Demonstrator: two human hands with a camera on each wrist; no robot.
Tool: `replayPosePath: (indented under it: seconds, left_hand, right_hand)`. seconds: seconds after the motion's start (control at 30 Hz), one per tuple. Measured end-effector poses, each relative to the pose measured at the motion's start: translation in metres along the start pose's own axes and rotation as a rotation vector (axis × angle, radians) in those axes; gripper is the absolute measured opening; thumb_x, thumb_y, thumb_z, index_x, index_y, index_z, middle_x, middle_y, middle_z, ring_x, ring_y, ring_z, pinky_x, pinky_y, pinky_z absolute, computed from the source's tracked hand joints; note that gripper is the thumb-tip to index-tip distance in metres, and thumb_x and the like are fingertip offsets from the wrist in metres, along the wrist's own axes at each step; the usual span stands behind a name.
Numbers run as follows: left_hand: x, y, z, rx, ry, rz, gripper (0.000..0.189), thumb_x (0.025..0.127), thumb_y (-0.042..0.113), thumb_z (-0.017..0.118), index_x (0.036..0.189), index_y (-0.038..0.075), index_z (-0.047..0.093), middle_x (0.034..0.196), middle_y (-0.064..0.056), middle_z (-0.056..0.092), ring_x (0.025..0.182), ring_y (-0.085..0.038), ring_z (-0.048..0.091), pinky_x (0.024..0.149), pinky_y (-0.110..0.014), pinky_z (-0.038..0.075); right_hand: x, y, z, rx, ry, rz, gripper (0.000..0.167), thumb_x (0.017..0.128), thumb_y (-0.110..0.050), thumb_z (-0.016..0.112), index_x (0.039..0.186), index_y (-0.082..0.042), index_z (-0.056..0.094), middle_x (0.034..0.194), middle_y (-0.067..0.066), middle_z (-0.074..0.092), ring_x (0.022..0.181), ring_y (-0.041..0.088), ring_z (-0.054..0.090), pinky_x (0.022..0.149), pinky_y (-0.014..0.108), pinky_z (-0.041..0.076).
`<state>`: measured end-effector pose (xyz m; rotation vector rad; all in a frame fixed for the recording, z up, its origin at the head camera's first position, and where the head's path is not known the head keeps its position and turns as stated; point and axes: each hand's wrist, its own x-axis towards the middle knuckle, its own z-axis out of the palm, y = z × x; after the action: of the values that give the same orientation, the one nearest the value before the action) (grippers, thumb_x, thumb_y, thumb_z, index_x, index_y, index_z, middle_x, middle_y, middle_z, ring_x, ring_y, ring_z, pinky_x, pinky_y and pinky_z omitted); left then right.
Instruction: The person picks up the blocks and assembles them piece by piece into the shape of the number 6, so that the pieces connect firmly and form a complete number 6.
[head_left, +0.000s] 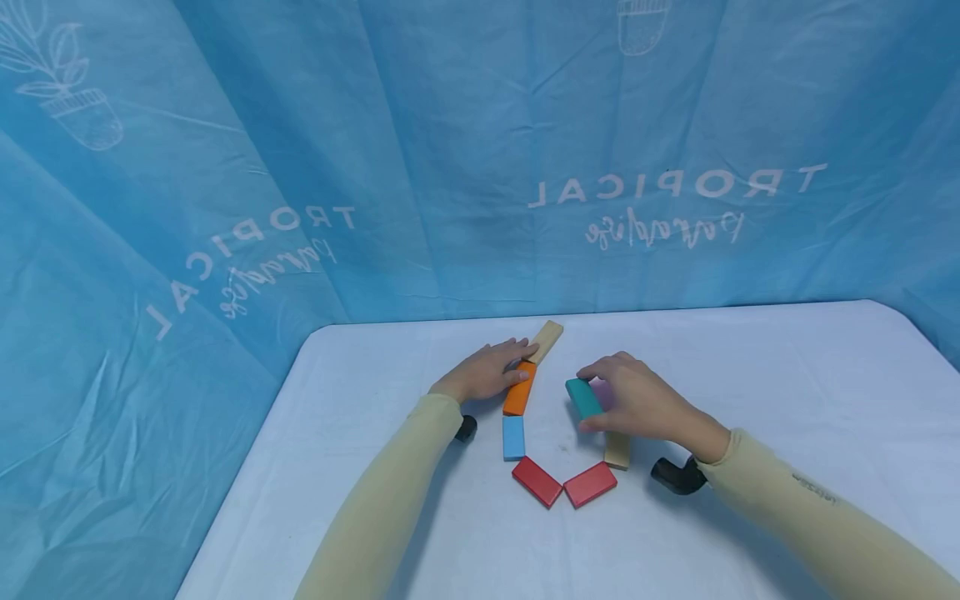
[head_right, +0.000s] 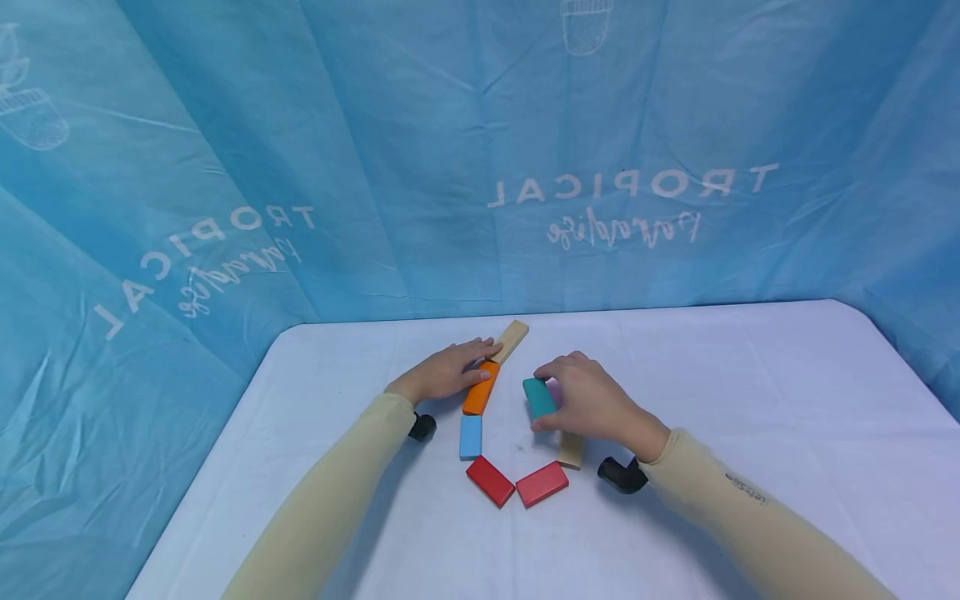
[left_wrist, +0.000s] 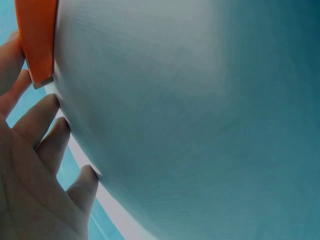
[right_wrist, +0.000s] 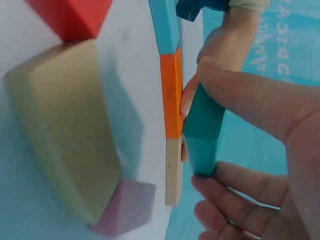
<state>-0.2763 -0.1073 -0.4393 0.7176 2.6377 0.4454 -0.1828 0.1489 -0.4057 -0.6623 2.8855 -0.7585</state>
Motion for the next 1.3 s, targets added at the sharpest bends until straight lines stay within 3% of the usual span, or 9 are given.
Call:
replayPosePath:
  seconds: [0.2, 0.47, 0.83, 1.3]
  left_hand:
    - [0.001, -0.001, 0.001, 0.015, 0.004, 0.002, 0.057, 0.106, 0.042, 0.048, 0.159, 0.030, 0.031, 0.165, -0.001, 0.027, 0.153, -0.019, 0.020, 0.125, -0.043, 0.011]
    - [0.001, -0.001, 0.002, 0.022, 0.008, -0.006, 0.058, 0.106, 0.042, 0.048, 0.159, 0.030, 0.031, 0.165, 0.000, 0.028, 0.153, -0.020, 0.021, 0.124, -0.044, 0.011]
    - [0.001, -0.001, 0.002, 0.010, 0.013, 0.000, 0.057, 0.106, 0.041, 0.049, 0.159, 0.030, 0.031, 0.165, 0.000, 0.028, 0.153, -0.020, 0.021, 0.124, -0.046, 0.011]
    - [0.000, 0.001, 0.000, 0.012, 0.013, 0.009, 0.057, 0.106, 0.040, 0.049, 0.159, 0.029, 0.032, 0.164, 0.000, 0.028, 0.153, -0.020, 0.021, 0.124, -0.046, 0.011]
  right_hand:
    - [0.014, -0.010, 0.011, -0.061, -0.016, 0.015, 0.070, 0.071, -0.039, 0.091, 0.127, -0.004, 0.068, 0.118, 0.012, 0.067, 0.108, 0.028, 0.056, 0.085, 0.045, 0.057]
    - [0.029, -0.021, 0.023, -0.172, -0.007, -0.013, 0.066, 0.071, -0.045, 0.090, 0.118, -0.002, 0.072, 0.110, 0.010, 0.071, 0.098, 0.028, 0.057, 0.084, 0.047, 0.052]
    - [0.045, -0.022, 0.033, -0.270, -0.081, 0.023, 0.070, 0.069, -0.052, 0.090, 0.116, -0.005, 0.071, 0.103, 0.008, 0.069, 0.092, 0.024, 0.054, 0.080, 0.041, 0.052]
    - [0.052, -0.029, 0.039, -0.342, -0.111, 0.060, 0.083, 0.071, -0.060, 0.085, 0.125, 0.000, 0.067, 0.113, 0.014, 0.067, 0.097, 0.028, 0.056, 0.089, 0.048, 0.053]
